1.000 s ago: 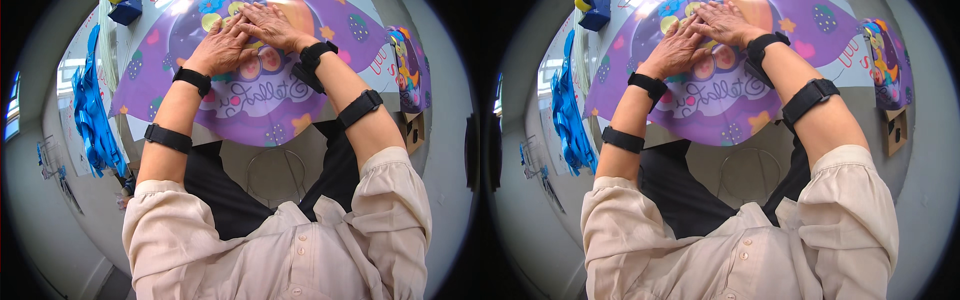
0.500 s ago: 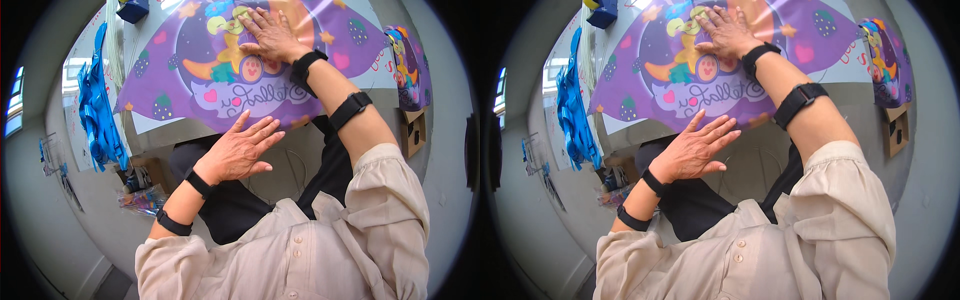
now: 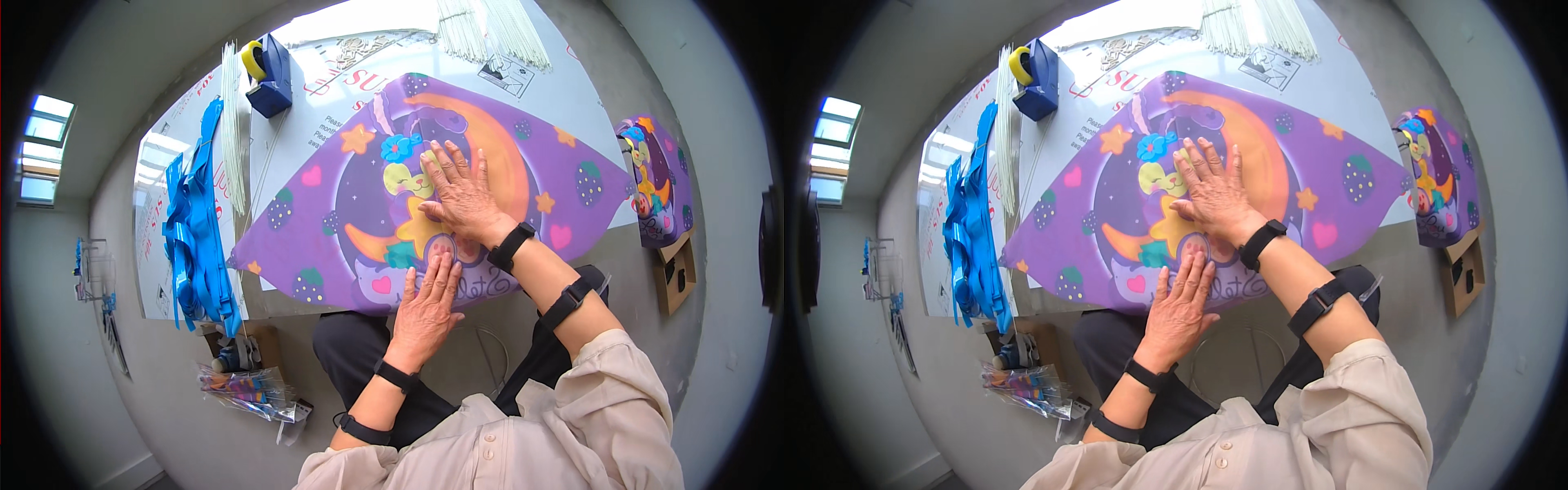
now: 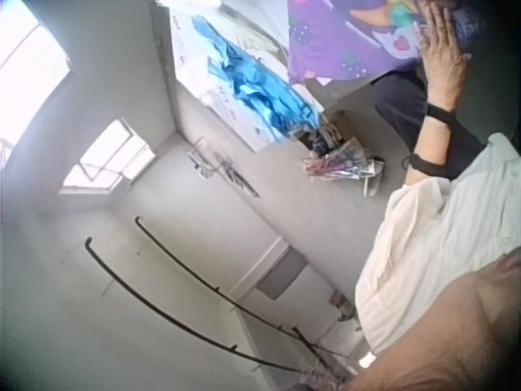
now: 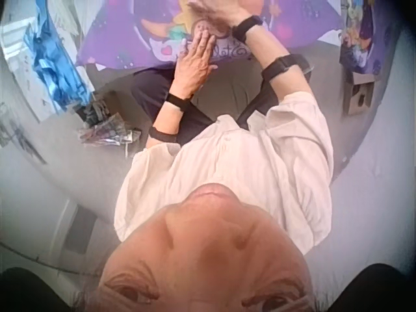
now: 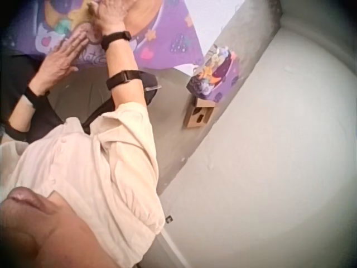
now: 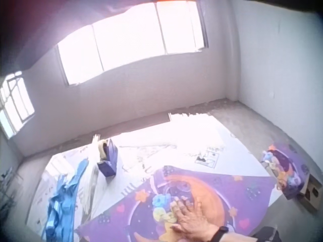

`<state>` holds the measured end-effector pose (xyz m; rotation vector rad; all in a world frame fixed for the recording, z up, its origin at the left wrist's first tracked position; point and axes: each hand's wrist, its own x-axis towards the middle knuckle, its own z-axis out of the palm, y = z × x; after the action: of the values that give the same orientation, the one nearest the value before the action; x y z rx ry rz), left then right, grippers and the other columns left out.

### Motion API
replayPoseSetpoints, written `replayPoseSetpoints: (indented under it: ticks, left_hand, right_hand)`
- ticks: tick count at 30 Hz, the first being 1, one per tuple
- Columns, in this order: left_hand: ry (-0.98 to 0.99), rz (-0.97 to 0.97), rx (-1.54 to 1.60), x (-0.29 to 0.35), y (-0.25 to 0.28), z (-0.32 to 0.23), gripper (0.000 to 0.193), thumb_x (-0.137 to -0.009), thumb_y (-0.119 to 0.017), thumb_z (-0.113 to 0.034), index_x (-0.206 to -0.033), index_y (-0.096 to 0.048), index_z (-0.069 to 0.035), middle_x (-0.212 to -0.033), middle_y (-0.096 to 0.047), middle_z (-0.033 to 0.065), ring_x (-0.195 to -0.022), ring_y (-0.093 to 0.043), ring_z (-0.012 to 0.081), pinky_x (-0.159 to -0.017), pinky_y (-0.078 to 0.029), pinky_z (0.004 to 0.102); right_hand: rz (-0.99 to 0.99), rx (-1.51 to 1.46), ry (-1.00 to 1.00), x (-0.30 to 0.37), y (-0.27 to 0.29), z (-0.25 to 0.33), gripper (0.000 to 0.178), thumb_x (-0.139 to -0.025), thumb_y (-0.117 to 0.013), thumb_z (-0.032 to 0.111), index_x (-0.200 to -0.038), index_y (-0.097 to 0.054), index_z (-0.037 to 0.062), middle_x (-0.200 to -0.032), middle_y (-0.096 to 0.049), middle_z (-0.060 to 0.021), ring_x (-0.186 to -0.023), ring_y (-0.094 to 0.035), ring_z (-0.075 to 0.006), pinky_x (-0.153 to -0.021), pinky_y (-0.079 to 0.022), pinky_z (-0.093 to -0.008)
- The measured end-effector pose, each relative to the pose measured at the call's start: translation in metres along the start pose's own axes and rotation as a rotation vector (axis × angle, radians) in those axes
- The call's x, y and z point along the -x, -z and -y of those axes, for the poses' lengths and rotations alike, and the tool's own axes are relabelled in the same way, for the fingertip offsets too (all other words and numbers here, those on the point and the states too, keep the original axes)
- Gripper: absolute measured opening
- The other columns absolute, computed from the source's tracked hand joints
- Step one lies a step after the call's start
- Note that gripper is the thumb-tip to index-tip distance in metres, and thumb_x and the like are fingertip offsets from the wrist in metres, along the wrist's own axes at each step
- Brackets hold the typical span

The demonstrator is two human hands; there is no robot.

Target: Assembling a colorful plastic kite by attaching frame rods and string using tape.

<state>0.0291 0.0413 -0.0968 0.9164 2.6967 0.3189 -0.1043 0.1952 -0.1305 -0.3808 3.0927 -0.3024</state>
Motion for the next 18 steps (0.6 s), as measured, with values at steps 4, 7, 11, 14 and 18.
replayPoseSetpoints:
  ticks: [4,7,11,14,18]
  left_hand:
    - [-0.005,0.013,0.000,0.001,-0.001,0.001,0.088,-0.073,-0.068,-0.040,-0.143,-0.027,-0.005,-0.152,-0.017,0.0125,-0.142,-0.013,0.0236,-0.112,-0.009,0.0469]
    - [0.000,0.024,0.023,0.002,0.002,0.002,0.088,-0.073,-0.069,-0.041,-0.142,-0.028,-0.005,-0.152,-0.018,0.0124,-0.142,-0.013,0.0236,-0.112,-0.009,0.0467]
    - [0.004,0.041,0.005,0.000,0.008,0.001,0.087,-0.073,-0.069,-0.042,-0.142,-0.029,-0.006,-0.151,-0.020,0.0112,-0.141,-0.015,0.0228,-0.112,-0.010,0.0467]
    - [0.003,0.045,-0.005,0.001,0.009,0.002,0.086,-0.073,-0.069,-0.042,-0.142,-0.030,-0.007,-0.151,-0.022,0.0103,-0.141,-0.016,0.0225,-0.112,-0.010,0.0466]
    - [-0.012,0.058,-0.006,0.002,0.009,0.003,0.084,-0.073,-0.068,-0.042,-0.140,-0.033,-0.008,-0.150,-0.023,0.0100,-0.140,-0.019,0.0226,-0.111,-0.011,0.0470]
  right_hand:
    - [0.042,-0.034,0.056,-0.035,-0.004,-0.010,0.078,-0.087,-0.040,0.060,-0.146,-0.021,0.0118,-0.153,-0.014,-0.0051,-0.142,-0.008,-0.0231,-0.109,0.002,-0.0600]
    - [0.136,-0.057,-0.019,-0.065,0.005,-0.015,0.080,-0.087,-0.039,0.062,-0.146,-0.019,0.0126,-0.154,-0.013,-0.0033,-0.142,-0.006,-0.0227,-0.109,0.003,-0.0611]
    - [0.154,-0.077,-0.082,-0.100,0.008,-0.024,0.078,-0.086,-0.039,0.062,-0.147,-0.017,0.0186,-0.154,-0.011,-0.0012,-0.142,-0.004,-0.0232,-0.105,0.003,-0.0674]
    - [0.127,-0.066,-0.141,-0.124,0.007,-0.026,0.078,-0.085,-0.038,0.065,-0.147,-0.017,0.0217,-0.154,-0.010,-0.0004,-0.142,-0.004,-0.0248,-0.103,0.003,-0.0704]
    - [0.109,-0.040,-0.228,-0.147,0.006,-0.029,0.080,-0.084,-0.038,0.066,-0.147,-0.018,0.0220,-0.154,-0.011,-0.0002,-0.142,-0.004,-0.0264,-0.101,0.002,-0.0719]
